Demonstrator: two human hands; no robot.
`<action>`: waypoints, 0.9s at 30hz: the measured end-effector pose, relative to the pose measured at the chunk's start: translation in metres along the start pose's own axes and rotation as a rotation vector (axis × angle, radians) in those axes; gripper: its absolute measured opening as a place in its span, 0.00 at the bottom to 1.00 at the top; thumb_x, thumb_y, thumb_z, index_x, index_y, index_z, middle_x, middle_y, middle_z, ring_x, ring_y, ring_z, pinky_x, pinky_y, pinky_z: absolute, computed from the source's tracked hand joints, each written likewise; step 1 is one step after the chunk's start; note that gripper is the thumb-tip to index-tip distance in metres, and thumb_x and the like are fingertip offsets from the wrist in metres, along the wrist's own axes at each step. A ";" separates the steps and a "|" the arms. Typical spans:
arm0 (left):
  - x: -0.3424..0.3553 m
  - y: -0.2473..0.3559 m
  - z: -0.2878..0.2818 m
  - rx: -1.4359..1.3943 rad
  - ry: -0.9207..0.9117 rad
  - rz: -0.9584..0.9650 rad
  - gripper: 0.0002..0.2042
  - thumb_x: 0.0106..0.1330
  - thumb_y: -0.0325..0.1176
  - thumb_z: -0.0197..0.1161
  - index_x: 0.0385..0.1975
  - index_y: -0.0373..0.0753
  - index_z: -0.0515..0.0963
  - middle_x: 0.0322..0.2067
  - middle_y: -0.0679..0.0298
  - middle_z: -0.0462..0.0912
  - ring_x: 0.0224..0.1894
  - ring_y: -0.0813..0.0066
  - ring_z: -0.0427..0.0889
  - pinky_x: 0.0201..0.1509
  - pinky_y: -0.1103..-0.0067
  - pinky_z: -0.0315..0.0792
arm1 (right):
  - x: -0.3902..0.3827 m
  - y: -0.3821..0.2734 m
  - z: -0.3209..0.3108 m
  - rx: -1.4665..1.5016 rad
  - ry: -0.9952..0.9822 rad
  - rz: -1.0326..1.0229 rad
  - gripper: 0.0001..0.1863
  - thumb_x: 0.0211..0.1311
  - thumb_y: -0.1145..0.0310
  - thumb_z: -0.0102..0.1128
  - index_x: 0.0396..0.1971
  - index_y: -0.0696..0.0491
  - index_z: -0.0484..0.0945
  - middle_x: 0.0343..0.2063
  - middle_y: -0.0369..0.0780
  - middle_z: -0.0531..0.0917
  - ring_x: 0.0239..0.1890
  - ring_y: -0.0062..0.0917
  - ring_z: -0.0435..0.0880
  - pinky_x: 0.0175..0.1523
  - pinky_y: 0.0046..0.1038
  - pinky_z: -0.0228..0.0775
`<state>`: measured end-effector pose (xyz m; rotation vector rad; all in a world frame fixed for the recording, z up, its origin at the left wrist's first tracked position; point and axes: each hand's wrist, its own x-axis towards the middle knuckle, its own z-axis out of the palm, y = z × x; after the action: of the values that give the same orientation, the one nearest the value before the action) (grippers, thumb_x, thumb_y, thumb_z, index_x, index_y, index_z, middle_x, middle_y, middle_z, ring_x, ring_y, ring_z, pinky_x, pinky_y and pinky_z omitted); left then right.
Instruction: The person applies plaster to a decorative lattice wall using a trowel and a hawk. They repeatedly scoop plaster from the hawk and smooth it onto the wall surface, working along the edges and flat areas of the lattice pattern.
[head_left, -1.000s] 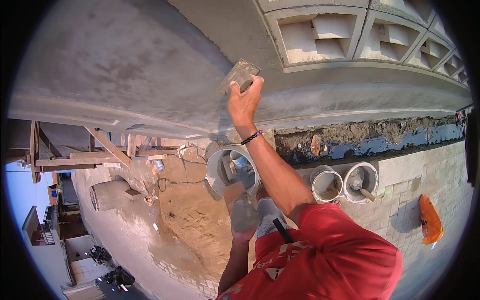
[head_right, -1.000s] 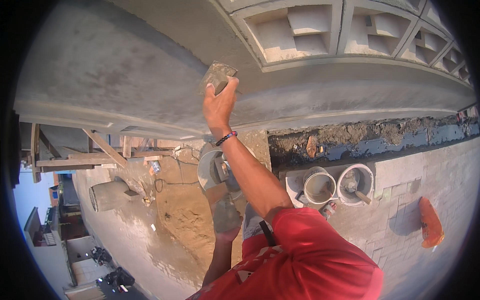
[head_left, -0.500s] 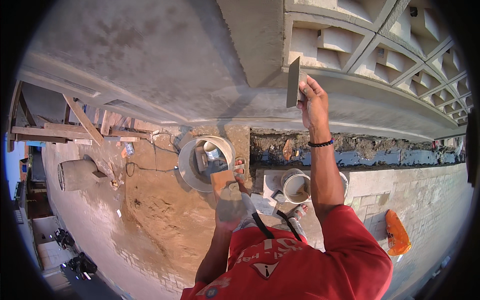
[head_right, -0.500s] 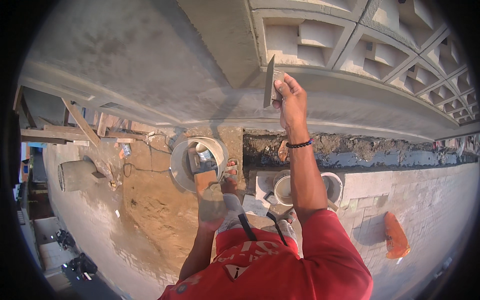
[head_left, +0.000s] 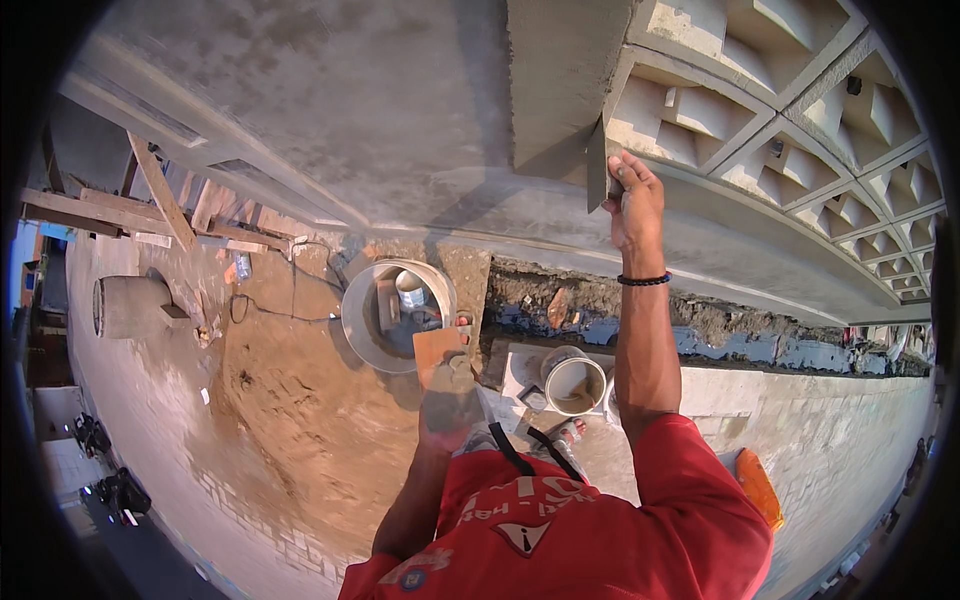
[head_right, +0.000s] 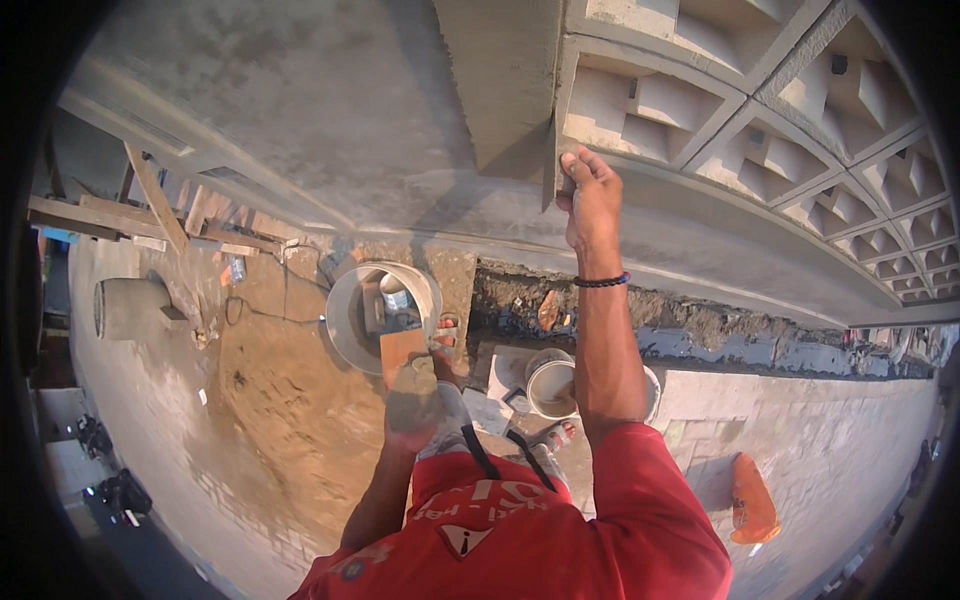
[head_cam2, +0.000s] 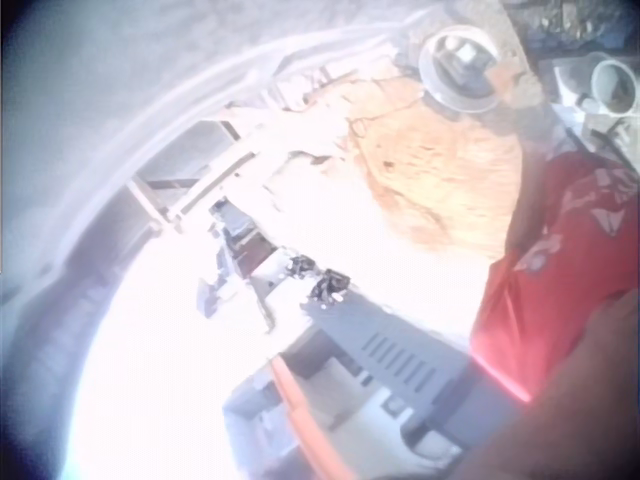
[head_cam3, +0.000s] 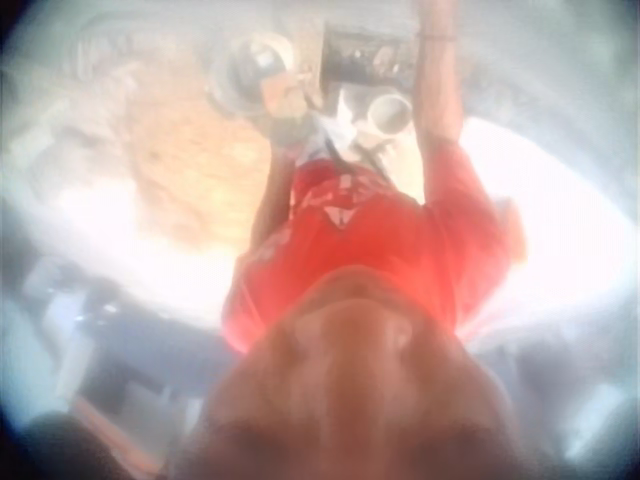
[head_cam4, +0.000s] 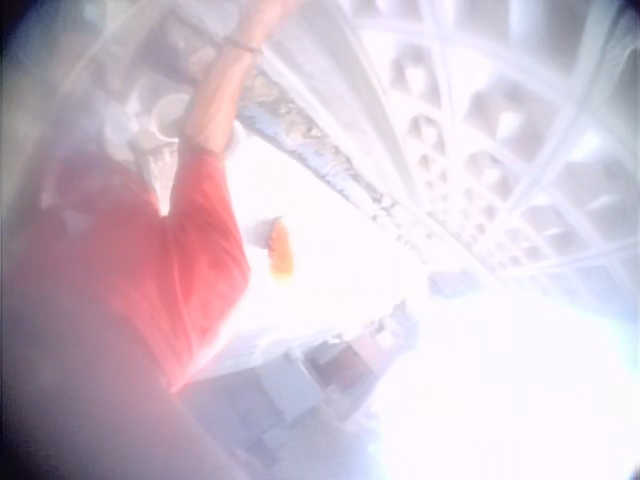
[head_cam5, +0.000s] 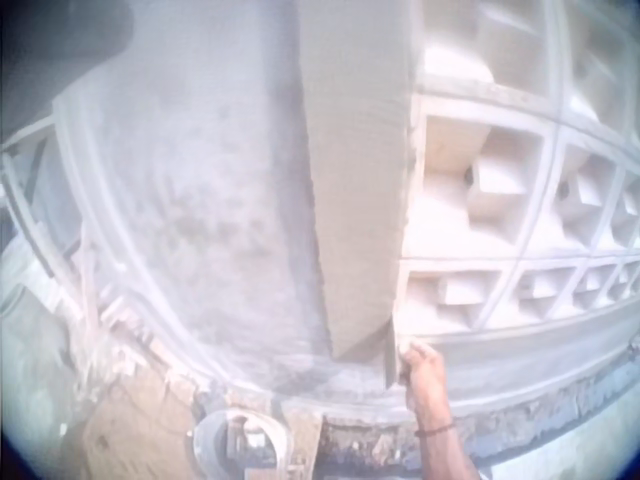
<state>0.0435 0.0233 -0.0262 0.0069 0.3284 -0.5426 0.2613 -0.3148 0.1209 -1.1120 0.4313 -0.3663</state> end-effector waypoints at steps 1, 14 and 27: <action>0.001 -0.001 0.001 -0.002 0.048 0.019 0.18 0.71 0.39 0.43 0.58 0.44 0.66 0.53 0.64 0.73 0.55 0.69 0.72 0.55 0.69 0.70 | 0.000 -0.002 0.001 0.002 0.007 -0.002 0.16 0.62 0.72 0.57 0.48 0.59 0.72 0.26 0.33 0.81 0.19 0.11 0.74 0.18 0.16 0.58; 0.014 -0.011 -0.003 0.109 0.171 0.011 0.17 0.69 0.40 0.48 0.55 0.45 0.68 0.52 0.67 0.71 0.53 0.72 0.70 0.51 0.74 0.69 | -0.019 -0.100 0.046 0.009 -0.073 -0.213 0.18 0.62 0.71 0.56 0.49 0.64 0.72 0.28 0.34 0.81 0.21 0.10 0.72 0.18 0.15 0.52; -0.017 -0.005 0.048 0.379 0.446 0.059 0.19 0.68 0.53 0.46 0.48 0.48 0.73 0.36 0.66 0.80 0.35 0.70 0.75 0.38 0.73 0.66 | -0.047 0.034 0.014 0.382 0.119 -0.075 0.22 0.58 0.77 0.57 0.52 0.60 0.64 0.36 0.40 0.78 0.36 0.20 0.80 0.30 0.23 0.80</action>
<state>0.0419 0.0236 0.0247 0.5086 0.6533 -0.5357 0.2305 -0.2671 0.1023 -0.7374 0.4049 -0.5579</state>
